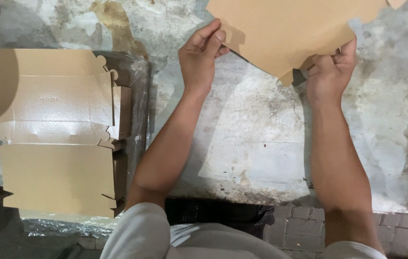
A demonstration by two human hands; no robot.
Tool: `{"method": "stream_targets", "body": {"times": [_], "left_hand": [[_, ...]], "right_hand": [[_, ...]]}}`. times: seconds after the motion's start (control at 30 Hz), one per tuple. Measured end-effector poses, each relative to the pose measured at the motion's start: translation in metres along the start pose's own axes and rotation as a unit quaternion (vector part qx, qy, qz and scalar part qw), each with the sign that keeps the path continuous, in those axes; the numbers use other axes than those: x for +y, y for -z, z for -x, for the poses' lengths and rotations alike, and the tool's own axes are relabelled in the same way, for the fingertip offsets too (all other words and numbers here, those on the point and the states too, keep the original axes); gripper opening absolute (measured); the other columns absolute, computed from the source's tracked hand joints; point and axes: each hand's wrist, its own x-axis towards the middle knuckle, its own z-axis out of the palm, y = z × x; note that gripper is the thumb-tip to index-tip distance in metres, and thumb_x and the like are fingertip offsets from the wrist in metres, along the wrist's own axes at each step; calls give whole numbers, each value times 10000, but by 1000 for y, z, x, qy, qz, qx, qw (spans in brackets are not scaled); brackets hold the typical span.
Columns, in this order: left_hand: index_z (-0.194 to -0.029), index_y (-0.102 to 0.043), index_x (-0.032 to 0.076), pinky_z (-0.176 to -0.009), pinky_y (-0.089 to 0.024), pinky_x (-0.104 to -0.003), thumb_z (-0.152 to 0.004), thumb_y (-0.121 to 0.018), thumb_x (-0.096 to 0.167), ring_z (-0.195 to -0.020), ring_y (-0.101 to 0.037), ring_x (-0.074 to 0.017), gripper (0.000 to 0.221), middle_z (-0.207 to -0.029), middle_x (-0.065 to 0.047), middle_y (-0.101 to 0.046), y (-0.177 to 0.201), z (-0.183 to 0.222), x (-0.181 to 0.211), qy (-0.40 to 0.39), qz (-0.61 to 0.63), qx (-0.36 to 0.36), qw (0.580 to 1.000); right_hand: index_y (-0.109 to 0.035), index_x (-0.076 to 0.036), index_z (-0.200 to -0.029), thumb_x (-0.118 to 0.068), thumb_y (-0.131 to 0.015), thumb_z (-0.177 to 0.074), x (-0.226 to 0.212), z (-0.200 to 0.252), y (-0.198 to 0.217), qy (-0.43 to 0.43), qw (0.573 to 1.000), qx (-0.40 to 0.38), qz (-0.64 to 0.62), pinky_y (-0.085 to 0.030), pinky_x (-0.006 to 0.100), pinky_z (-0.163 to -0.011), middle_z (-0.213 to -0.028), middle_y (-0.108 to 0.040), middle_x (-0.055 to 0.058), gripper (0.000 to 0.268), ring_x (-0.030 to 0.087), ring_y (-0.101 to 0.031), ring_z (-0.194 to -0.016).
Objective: The person folds flat cardboard pieces into small rectangular boxes by hand. They fold the side flaps, tuck tabs into slots, and secure the box shape. Completed boxes are stacked on the table. The person repeats the process with another flat piece.
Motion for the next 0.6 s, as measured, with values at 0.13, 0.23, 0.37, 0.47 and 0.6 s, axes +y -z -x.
{"method": "stream_targets", "body": {"times": [0.13,0.23,0.37,0.47,0.6], "left_hand": [[-1222,-615,37,-789,-665,-373,-743,-820,141,-952,-731,-181,531,-1006,-176,-771,6,-6,-6,14,1,28,1000],[-989,-729,5,-738,-707,-400,-737,-831,46,-883,-748,-256,275,-926,-169,-763,9,-7,-1,22,12,-13,1000],[-912,-754,32,-669,-722,-363,-725,-847,48,-842,-757,-272,210,-889,-123,-749,7,0,10,32,-2,-71,997],[-825,-675,77,-715,-691,-346,-802,-785,98,-742,-716,-199,114,-732,-29,-632,3,4,29,3,-33,-141,989],[-1367,-533,49,-1010,-614,-413,-906,-773,289,-1193,-641,-211,572,-1293,-117,-663,17,-5,23,-36,-14,-175,984]], "right_hand": [[-538,-30,-1176,153,-460,-742,-3,-1,-5,12,1000,16,-10,-422,310,-542,-847,-562,53,477,182,-531,-710],[-568,-58,-1124,145,-448,-716,-4,-3,-3,27,998,46,14,-304,248,-645,-775,-458,-26,470,109,-411,-705],[-570,-50,-1219,84,-467,-792,-9,-6,0,8,997,36,-66,-432,326,-761,-1019,-629,48,459,193,-576,-921],[-588,-60,-1155,41,-487,-794,-11,-7,4,9,995,37,-91,-458,351,-806,-983,-623,44,388,194,-569,-902],[-607,-4,-1297,25,-491,-759,-11,-12,19,-54,998,27,-35,-465,336,-728,-891,-547,7,551,186,-541,-830]]}}
